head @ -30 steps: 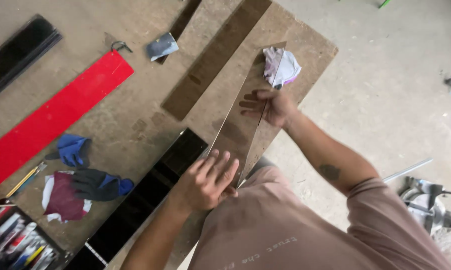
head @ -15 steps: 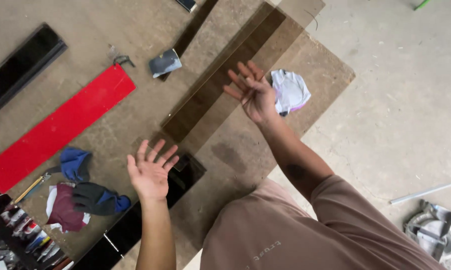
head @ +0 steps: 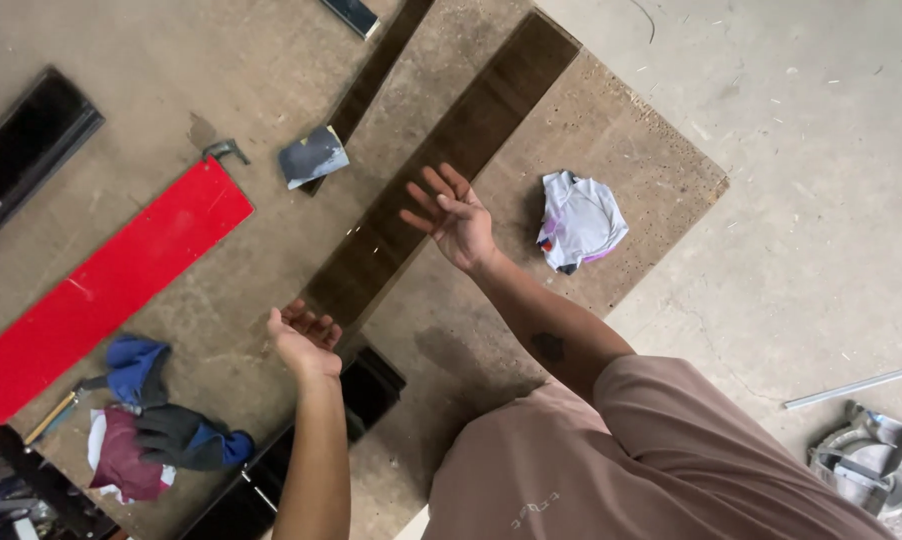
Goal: Sanding the edges and wiping down the surfaces of long dark panels on a workbench
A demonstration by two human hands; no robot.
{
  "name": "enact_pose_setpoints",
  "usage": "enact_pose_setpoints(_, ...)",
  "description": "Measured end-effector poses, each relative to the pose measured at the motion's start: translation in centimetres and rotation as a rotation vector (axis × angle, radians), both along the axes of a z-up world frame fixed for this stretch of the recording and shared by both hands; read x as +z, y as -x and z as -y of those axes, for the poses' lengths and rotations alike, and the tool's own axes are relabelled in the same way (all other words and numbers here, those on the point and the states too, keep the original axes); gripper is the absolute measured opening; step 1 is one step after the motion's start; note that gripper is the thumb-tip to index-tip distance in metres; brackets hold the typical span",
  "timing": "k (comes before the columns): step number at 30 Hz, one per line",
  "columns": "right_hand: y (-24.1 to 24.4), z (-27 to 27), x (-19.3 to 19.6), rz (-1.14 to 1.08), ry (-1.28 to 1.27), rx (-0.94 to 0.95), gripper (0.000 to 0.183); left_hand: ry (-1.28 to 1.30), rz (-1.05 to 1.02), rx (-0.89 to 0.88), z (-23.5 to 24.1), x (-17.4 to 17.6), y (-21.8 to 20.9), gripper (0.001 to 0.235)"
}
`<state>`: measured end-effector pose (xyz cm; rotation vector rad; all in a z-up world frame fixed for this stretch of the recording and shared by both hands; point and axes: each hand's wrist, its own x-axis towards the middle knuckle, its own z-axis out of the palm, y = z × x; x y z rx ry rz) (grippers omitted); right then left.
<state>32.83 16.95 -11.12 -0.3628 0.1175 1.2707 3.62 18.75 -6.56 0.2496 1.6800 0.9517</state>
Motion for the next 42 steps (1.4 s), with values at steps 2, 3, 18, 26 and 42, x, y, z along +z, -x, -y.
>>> enact_pose_setpoints(2, -0.2, -0.4, -0.5, -0.016, 0.027, -0.014, 0.052, 0.0, -0.025, -0.038, -0.3, 0.6, -0.7, 0.036)
enact_pose_setpoints(3, -0.4, -0.6, -0.8, -0.02, 0.034, -0.019, 0.052, 0.007, -0.029, -0.043, -0.7, 0.5, -1.0, 0.036)
enact_pose_setpoints(18, -0.3, -0.4, -2.6, -0.011, 0.044, -0.062, 0.052, 0.01, 0.003, -0.091, -1.1, 0.6, -2.2, 0.033)
enact_pose_setpoints(26, -0.9, -1.0, -3.1, -0.018, 0.064, -0.064, 0.051, 0.005, 0.023, -0.102, -1.1, 1.2, -3.2, 0.032)
enact_pose_setpoints(42, -1.7, -1.1, -2.8, 0.053, 0.368, 0.066, 0.025, 0.032, -0.008, -0.105, -1.9, -2.1, -1.5, 0.038)
